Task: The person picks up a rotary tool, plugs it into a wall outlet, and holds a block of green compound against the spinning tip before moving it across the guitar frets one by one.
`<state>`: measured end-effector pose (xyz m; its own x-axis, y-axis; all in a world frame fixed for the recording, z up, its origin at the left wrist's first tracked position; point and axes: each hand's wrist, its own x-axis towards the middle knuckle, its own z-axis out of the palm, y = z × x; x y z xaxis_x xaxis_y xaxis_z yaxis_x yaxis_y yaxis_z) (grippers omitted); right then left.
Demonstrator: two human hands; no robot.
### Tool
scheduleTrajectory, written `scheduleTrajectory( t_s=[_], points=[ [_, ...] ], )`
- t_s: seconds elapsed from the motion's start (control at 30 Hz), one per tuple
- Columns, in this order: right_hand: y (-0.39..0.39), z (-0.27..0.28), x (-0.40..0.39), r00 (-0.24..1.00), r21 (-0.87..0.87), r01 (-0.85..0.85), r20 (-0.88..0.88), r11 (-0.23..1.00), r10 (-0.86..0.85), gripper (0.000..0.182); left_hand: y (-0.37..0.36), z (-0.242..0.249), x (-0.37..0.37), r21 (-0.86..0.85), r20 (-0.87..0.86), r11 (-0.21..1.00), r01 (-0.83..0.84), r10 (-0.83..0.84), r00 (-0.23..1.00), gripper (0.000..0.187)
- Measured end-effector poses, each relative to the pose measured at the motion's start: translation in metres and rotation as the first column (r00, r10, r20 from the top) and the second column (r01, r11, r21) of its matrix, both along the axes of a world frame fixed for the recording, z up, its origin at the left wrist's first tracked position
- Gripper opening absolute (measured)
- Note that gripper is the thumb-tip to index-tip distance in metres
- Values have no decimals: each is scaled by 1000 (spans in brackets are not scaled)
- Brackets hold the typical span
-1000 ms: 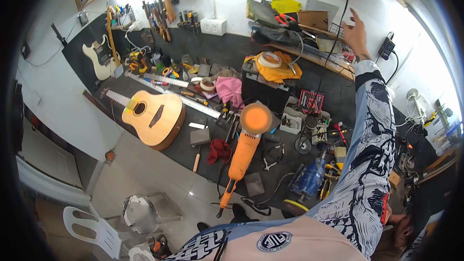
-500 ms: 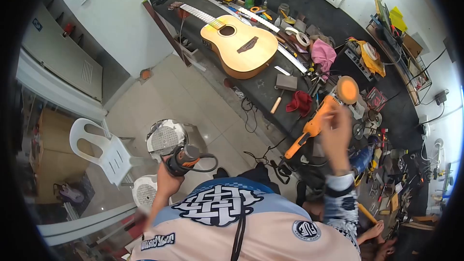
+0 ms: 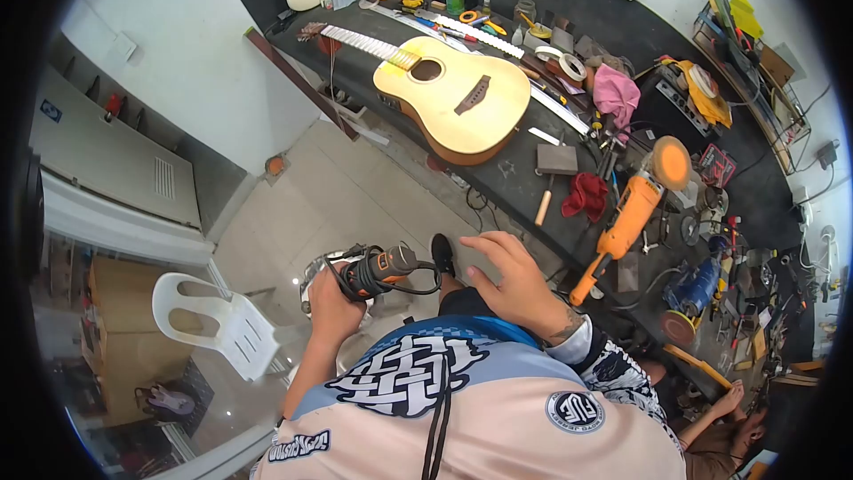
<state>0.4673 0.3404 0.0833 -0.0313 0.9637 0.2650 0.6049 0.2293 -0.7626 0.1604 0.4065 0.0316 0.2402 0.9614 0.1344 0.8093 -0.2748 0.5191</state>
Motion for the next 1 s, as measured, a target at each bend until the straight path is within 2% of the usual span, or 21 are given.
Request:
scheduleTrajectory(
  t_s=[0.07,0.2,0.3,0.47,0.57,0.67,0.8,0.97,1.0],
  points=[
    [35,2,-2,997,29,-44,62,999,42,45,31,7,6,5,-54,1000,0,0,999,45],
    [113,0,-1,992,61,-102,82,993,97,46,108,12,20,129,-153,992,2,18,988,45],
    [175,7,7,989,113,-123,93,986,113,47,163,28,28,114,-183,993,26,-5,983,45],
    [253,14,36,991,125,-67,121,990,52,46,237,40,39,145,-161,989,14,9,987,44],
    [279,14,44,995,103,-17,98,995,6,47,266,48,40,83,-168,996,15,-1,986,43],
    [296,8,39,998,56,41,41,998,-43,49,302,43,34,36,-150,996,79,-73,986,43],
    [318,12,7,996,19,91,9,996,-91,54,359,46,29,25,-198,970,242,-233,952,42],
    [380,24,-53,987,68,135,77,989,-140,62,455,47,7,155,-316,817,555,-491,812,40],
    [395,21,-67,985,31,159,70,987,-160,69,478,48,1,180,-337,771,611,-535,775,39]
  ],
)
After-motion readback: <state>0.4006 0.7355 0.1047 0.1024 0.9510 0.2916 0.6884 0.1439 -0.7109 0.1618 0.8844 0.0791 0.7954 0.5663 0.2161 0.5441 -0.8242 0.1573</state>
